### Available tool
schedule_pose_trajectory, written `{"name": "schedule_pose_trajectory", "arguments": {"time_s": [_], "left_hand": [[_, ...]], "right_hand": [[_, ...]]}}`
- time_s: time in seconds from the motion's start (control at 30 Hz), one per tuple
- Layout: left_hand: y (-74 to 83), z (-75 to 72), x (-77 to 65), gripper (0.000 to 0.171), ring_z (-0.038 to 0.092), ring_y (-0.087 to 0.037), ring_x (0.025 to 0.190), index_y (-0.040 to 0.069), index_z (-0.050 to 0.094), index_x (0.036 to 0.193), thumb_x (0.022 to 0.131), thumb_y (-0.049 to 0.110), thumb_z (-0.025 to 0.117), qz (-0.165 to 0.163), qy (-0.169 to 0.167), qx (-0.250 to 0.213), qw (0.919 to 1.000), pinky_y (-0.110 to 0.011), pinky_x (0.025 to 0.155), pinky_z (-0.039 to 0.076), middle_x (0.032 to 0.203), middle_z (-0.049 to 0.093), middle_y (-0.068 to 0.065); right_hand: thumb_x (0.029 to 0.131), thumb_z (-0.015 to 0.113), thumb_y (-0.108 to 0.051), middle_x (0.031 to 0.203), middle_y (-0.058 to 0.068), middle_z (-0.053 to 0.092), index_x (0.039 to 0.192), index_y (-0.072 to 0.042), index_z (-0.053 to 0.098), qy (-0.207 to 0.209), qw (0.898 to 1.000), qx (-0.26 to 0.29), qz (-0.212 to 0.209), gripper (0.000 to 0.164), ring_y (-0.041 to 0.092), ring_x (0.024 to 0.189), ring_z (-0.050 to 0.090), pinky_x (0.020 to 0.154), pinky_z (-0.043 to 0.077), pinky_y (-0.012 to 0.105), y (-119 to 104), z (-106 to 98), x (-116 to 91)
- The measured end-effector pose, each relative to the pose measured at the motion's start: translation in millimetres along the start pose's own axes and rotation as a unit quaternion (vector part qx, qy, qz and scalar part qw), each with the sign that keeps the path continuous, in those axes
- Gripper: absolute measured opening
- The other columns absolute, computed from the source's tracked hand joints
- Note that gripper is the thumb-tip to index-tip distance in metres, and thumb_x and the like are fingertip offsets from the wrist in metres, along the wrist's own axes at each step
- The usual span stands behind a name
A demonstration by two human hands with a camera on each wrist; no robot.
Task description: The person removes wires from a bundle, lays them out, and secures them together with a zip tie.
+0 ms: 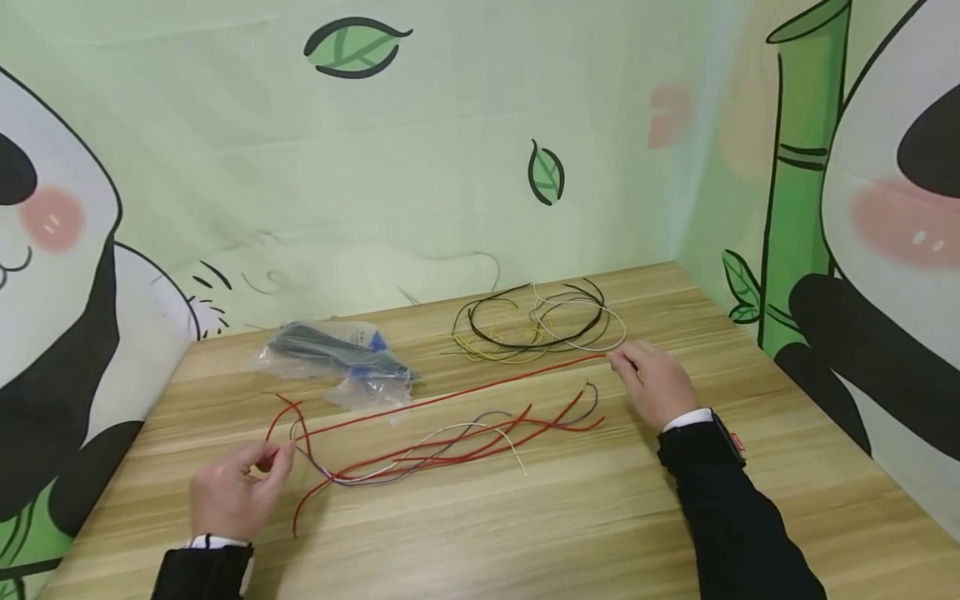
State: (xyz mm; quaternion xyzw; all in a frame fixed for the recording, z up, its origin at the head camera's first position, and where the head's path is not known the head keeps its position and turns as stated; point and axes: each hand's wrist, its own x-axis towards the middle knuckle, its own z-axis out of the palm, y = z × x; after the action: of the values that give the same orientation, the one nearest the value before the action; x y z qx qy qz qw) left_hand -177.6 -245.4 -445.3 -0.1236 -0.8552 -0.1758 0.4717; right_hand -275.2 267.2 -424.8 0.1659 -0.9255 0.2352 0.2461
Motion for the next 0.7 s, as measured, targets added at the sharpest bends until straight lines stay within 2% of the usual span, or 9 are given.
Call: {"name": "schedule_pose_trajectory", "arguments": {"time_s": [0.07, 0.17, 0.3, 0.43, 0.5, 0.6, 0.7], "left_hand": [[0.2, 0.3, 0.2, 0.012, 0.062, -0.014, 0.048, 0.012, 0.07, 0.065, 0.074, 0.011, 0.077, -0.003, -0.007, 0.005, 1.0, -0.023, 0.045, 0.043, 0.06, 0.068, 0.0], [1.1, 1.1, 0.5, 0.013, 0.062, -0.014, 0.049, 0.012, 0.07, 0.065, 0.075, 0.012, 0.077, -0.009, -0.018, 0.015, 0.9997, -0.023, 0.046, 0.042, 0.06, 0.068, -0.001], [1.0, 0.9, -0.3, 0.015, 0.061, -0.013, 0.05, 0.013, 0.07, 0.065, 0.077, 0.015, 0.078, -0.021, -0.031, 0.029, 0.9989, -0.025, 0.046, 0.04, 0.06, 0.068, 0.0], [0.3, 0.4, -1.8, 0.018, 0.061, -0.012, 0.05, 0.015, 0.071, 0.064, 0.077, 0.019, 0.082, -0.034, -0.052, 0.035, 0.9975, -0.024, 0.046, 0.039, 0.06, 0.067, 0.001], [0.5, -0.1, -2.4, 0.019, 0.06, -0.011, 0.05, 0.015, 0.071, 0.064, 0.076, 0.021, 0.084, -0.042, -0.066, 0.038, 0.9962, -0.024, 0.047, 0.038, 0.059, 0.066, 0.001], [1.4, -1.0, -2.5, 0.018, 0.058, -0.01, 0.05, 0.015, 0.072, 0.065, 0.077, 0.022, 0.085, -0.056, -0.088, 0.042, 0.9937, -0.024, 0.047, 0.038, 0.058, 0.065, 0.001], [2.4, -2.3, -1.4, 0.018, 0.055, -0.009, 0.05, 0.014, 0.074, 0.067, 0.078, 0.023, 0.085, -0.072, -0.109, 0.045, 0.9904, -0.026, 0.047, 0.036, 0.057, 0.064, 0.001]], "right_hand": [[0.102, 0.058, -0.015, 0.082, 0.006, 0.059, 0.089, -0.006, 0.07, -0.007, 0.999, 0.03, 0.01, 0.019, 0.016, 0.07, 0.048, 0.064, 0.039, 0.031, 2.9, -2.0, -1.9], [0.102, 0.059, -0.016, 0.083, 0.006, 0.056, 0.092, -0.005, 0.074, -0.016, 0.999, 0.037, 0.015, 0.021, 0.015, 0.069, 0.044, 0.063, 0.037, 0.029, 5.6, -4.3, -3.1], [0.098, 0.064, -0.015, 0.078, 0.004, 0.052, 0.092, -0.004, 0.076, -0.006, 1.0, -0.007, -0.005, 0.017, 0.015, 0.069, 0.042, 0.061, 0.035, 0.029, 3.7, -4.5, -0.8], [0.095, 0.068, -0.012, 0.075, 0.007, 0.06, 0.09, -0.003, 0.074, 0.024, 0.998, -0.053, -0.028, 0.012, 0.023, 0.071, 0.054, 0.061, 0.044, 0.038, -0.2, -4.0, 0.6], [0.094, 0.068, -0.01, 0.071, 0.007, 0.06, 0.087, -0.004, 0.069, 0.036, 0.997, -0.065, -0.037, 0.009, 0.023, 0.065, 0.055, 0.056, 0.043, 0.038, -1.0, -4.0, 0.4], [0.095, 0.066, -0.007, 0.061, 0.005, 0.053, 0.085, -0.006, 0.06, 0.041, 0.995, -0.074, -0.049, 0.011, 0.018, 0.052, 0.045, 0.048, 0.036, 0.033, -1.0, -4.4, -0.3], [0.098, 0.062, -0.007, 0.059, 0.002, 0.049, 0.094, -0.004, 0.059, 0.034, 0.996, -0.068, -0.053, 0.006, 0.012, 0.049, 0.036, 0.047, 0.03, 0.029, 0.1, -4.3, 0.0]]}}
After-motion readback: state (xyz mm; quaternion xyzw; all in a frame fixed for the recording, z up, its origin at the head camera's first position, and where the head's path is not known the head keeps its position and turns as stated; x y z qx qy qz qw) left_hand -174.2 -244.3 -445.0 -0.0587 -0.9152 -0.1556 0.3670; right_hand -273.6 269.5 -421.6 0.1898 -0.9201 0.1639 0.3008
